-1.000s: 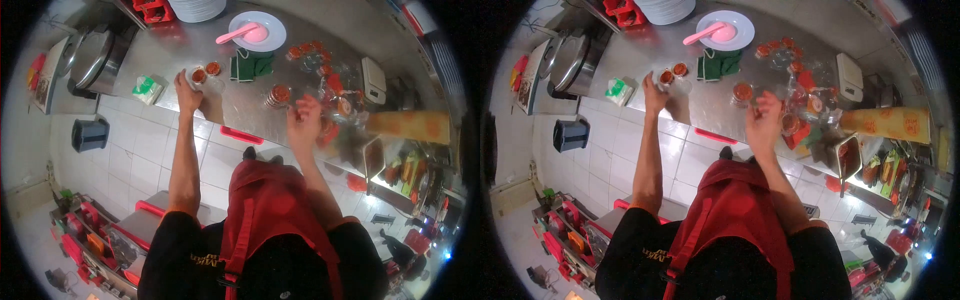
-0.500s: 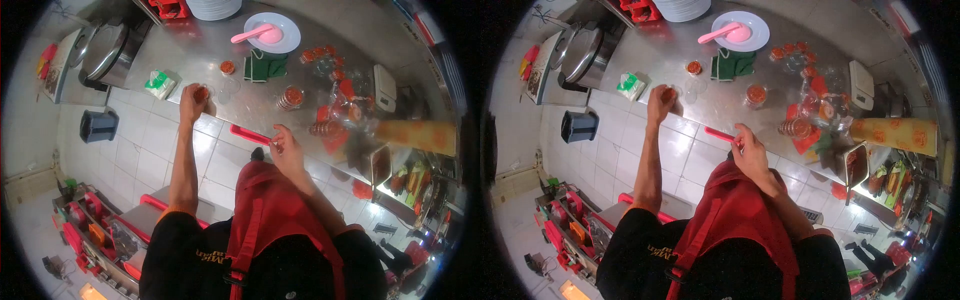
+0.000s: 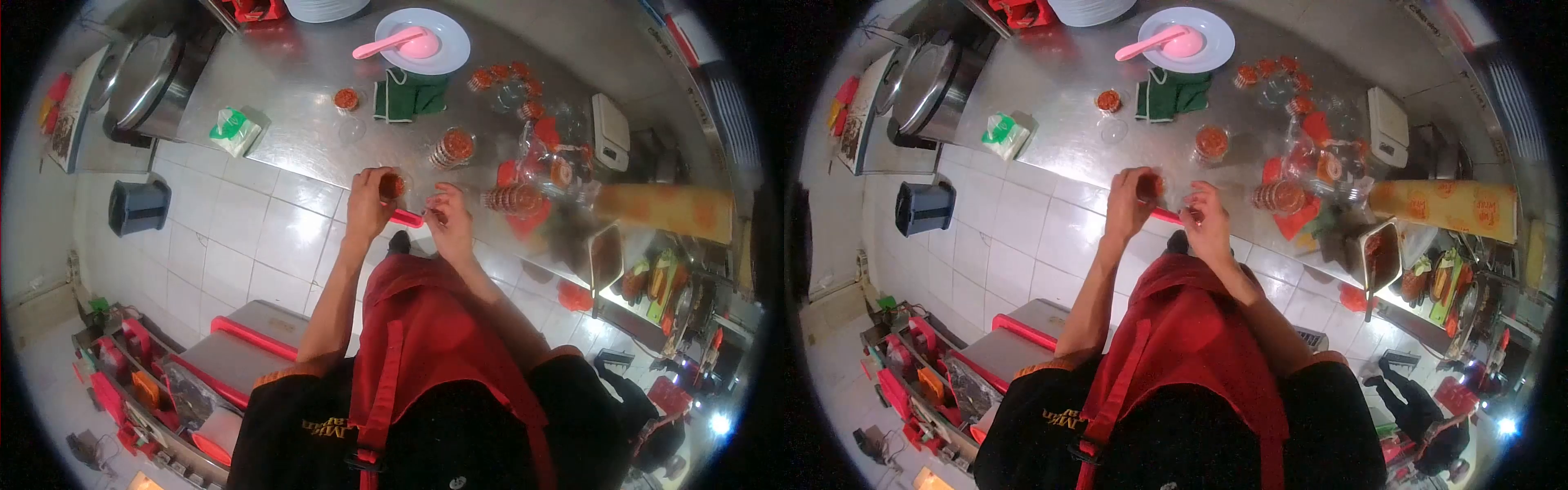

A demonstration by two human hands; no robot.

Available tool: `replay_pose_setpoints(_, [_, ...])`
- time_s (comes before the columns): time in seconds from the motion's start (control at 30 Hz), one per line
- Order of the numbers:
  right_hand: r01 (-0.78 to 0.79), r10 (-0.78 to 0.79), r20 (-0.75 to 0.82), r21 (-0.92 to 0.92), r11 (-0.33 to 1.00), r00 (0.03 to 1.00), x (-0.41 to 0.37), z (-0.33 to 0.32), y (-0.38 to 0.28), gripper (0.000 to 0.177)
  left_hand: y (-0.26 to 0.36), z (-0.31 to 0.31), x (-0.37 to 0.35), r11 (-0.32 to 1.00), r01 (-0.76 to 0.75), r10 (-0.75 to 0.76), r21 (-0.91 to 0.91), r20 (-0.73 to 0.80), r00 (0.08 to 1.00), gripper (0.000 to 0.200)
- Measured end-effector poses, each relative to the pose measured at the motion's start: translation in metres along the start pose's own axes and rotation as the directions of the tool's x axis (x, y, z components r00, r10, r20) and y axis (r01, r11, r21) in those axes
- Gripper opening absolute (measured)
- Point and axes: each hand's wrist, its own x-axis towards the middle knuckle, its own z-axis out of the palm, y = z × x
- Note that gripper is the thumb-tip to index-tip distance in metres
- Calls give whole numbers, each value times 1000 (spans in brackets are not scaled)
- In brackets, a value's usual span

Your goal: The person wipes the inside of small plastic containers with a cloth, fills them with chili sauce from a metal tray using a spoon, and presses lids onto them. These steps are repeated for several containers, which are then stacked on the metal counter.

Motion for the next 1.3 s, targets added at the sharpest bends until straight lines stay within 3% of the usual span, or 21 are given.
replay_pose_setpoints(0.07, [45, -45, 11, -9, 999, 999, 4, 7, -9, 50, -2, 5, 3, 999, -38, 39, -26, 13, 999, 59])
replay_pose_setpoints(0.13, [88, -88, 13, -19, 996, 996, 12, 15, -15, 49, -1, 9, 3, 981, 66, -56, -180, 63, 996, 58])
replay_pose_setpoints(0.23, [93, -88, 47, -121, 988, 995, 30, 27, -15, 46, -2, 7, 5, 992, 43, -35, -115, 67, 997, 61])
replay_pose_setpoints(0.27, [126, -115, 56, -244, 962, 992, 36, 31, -10, 45, -2, 5, 5, 993, 39, -31, -113, 70, 997, 61])
replay_pose_setpoints(0.3, [154, -137, 71, -363, 919, 988, 38, 34, -6, 44, -3, 1, 1, 982, 46, -31, -181, 80, 996, 60])
replay_pose_setpoints(0.37, [136, -121, 65, -369, 919, 991, 43, 37, -6, 43, -13, -2, -2, 967, 52, -31, -250, 89, 996, 59])
replay_pose_setpoints(0.43, [117, -100, 66, -376, 919, 993, 45, 37, -7, 42, -21, -5, -6, 722, 370, -244, -585, 285, 927, 50])
replay_pose_setpoints(0.53, [40, -22, 55, -340, 940, 998, 45, 35, -6, 41, -20, -5, -4, 763, 388, -283, -516, 272, 920, 45])
replay_pose_setpoints(0.6, [282, -286, 66, -478, 832, 956, 47, 31, -5, 41, -22, -4, -4, 793, 359, -273, -493, 239, 932, 44])
replay_pose_setpoints(0.63, [284, -288, 67, -478, 831, 955, 48, 33, -5, 41, -24, -2, -4, 822, 329, -256, -464, 214, 943, 43])
replay_pose_setpoints(0.7, [59, -52, 29, -322, 945, 998, 48, 37, -3, 47, -28, 1, -6, 809, 340, -269, -479, 212, 940, 41])
replay_pose_setpoints(0.87, [-18, 7, -46, -245, 969, 999, 52, 39, 10, 47, -27, 0, 2, 790, 354, -290, -500, 204, 935, 32])
replay_pose_setpoints(0.93, [-10, -5, -73, -211, 977, 997, 53, 39, 11, 47, -27, -4, 12, 819, 429, -334, -381, 290, 897, 19])
replay_pose_setpoints(1.07, [-72, 44, -108, -275, 959, 993, 51, 38, 5, 44, -32, -4, 29, 887, 399, -318, -234, 319, 893, 15])
replay_pose_setpoints(1.13, [-83, 52, -108, -311, 947, 993, 52, 39, 10, 41, -42, 0, 35, 704, 551, -360, -448, 444, 821, 15])
replay_pose_setpoints(1.2, [18, -56, -137, -269, 963, 989, 50, 40, 17, 32, -46, -1, 32, 662, 536, -327, -525, 441, 836, 16])
replay_pose_setpoints(1.3, [43, -79, -126, -263, 964, 989, 45, 40, 24, 27, -38, -8, 26, 601, 514, -291, -613, 432, 854, 17])
